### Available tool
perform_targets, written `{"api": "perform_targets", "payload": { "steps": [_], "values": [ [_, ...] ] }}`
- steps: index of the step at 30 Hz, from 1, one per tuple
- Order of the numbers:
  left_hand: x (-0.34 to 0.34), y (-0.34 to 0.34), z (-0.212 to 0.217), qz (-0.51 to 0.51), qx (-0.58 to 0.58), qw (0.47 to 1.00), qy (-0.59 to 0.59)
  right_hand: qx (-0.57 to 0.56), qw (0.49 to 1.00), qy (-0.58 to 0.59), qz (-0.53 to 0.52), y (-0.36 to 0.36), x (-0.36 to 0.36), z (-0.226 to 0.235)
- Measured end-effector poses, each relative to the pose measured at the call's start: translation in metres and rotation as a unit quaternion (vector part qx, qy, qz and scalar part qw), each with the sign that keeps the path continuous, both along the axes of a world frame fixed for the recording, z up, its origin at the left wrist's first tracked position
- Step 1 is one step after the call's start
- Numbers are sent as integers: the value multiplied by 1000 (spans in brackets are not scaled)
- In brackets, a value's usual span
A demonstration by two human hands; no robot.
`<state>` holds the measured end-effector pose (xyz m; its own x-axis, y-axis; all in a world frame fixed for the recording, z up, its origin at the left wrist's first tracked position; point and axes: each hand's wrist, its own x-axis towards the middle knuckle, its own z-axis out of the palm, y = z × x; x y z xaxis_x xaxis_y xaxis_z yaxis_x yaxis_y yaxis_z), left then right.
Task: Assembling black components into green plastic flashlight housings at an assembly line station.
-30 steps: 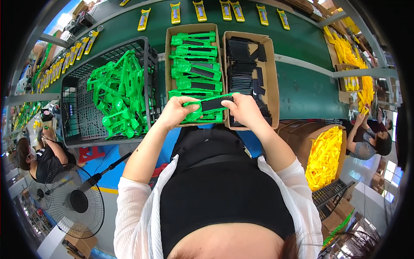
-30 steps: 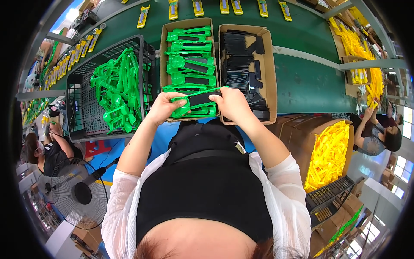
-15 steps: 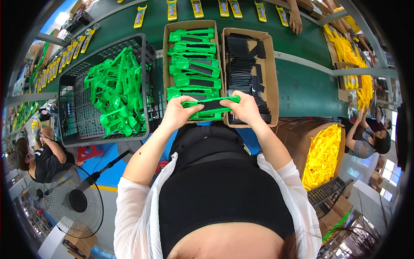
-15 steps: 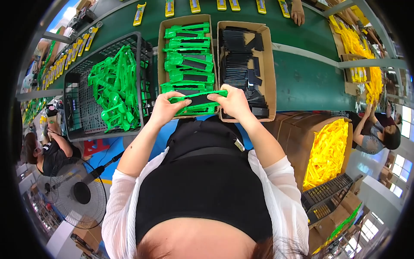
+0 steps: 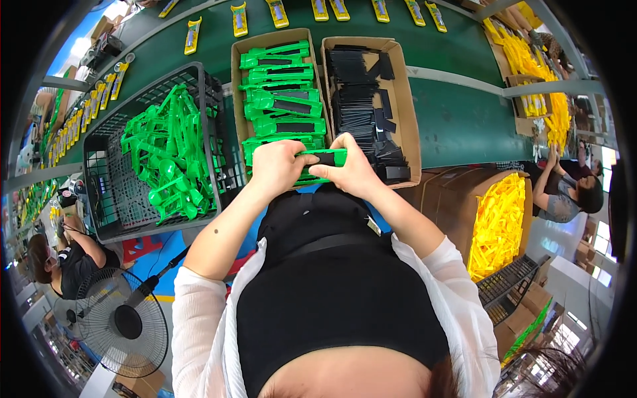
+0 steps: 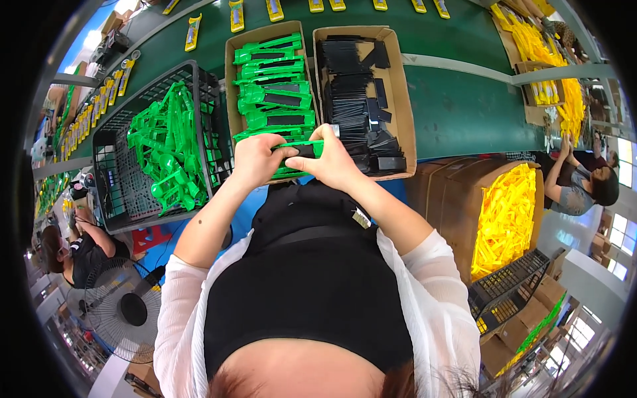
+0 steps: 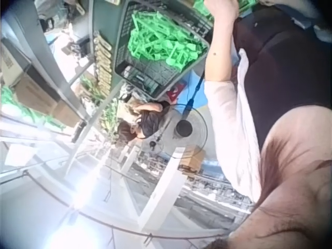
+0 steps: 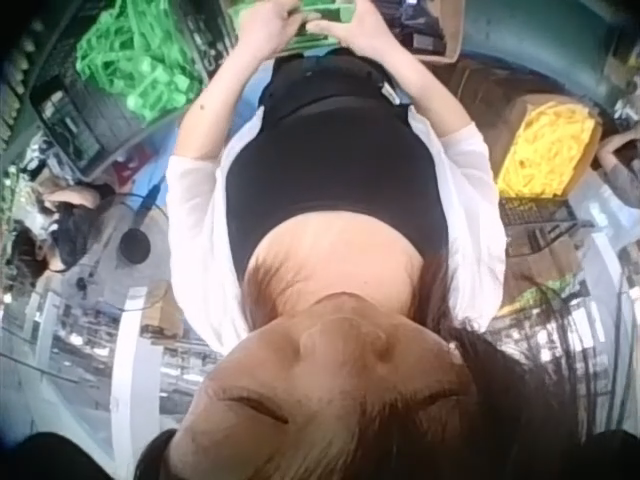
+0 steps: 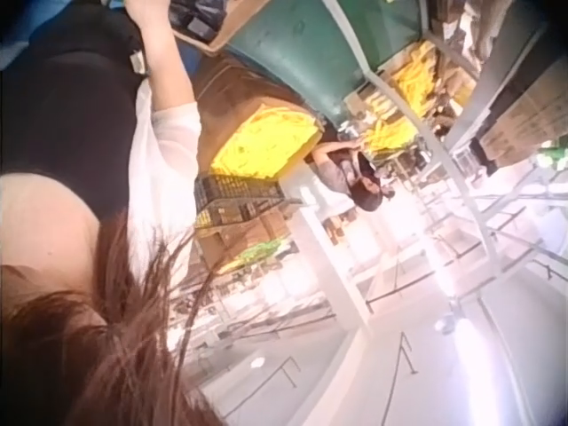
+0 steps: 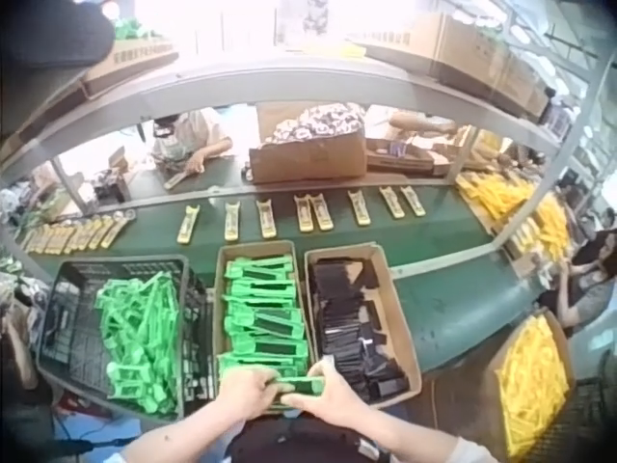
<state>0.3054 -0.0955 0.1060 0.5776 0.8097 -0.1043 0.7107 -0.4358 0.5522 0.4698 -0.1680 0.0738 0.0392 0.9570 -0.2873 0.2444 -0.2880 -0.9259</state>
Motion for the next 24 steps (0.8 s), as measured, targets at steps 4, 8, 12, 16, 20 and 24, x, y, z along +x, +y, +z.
{"api": "perform_targets", "payload": {
  "steps": [4,8,12,16,20,24],
  "values": [
    [-10,14,-27,123,-512,780,-339,-94,872,478,43,2,2,17],
    [-6,12,-36,-47,-681,338,-648,0,968,231,-102,8,25,-3],
    [-2,6,-28,-107,-683,249,-678,-42,979,29,-197,-7,69,-55],
    [-1,5,-27,-122,-689,228,-677,-68,979,-2,-190,-22,85,-75],
    [1,8,-24,-102,-670,280,-680,-104,981,-35,-162,-27,84,-76],
    [2,12,-32,-101,-685,269,-669,-131,978,-105,-122,-26,79,-70]
  ]
}}
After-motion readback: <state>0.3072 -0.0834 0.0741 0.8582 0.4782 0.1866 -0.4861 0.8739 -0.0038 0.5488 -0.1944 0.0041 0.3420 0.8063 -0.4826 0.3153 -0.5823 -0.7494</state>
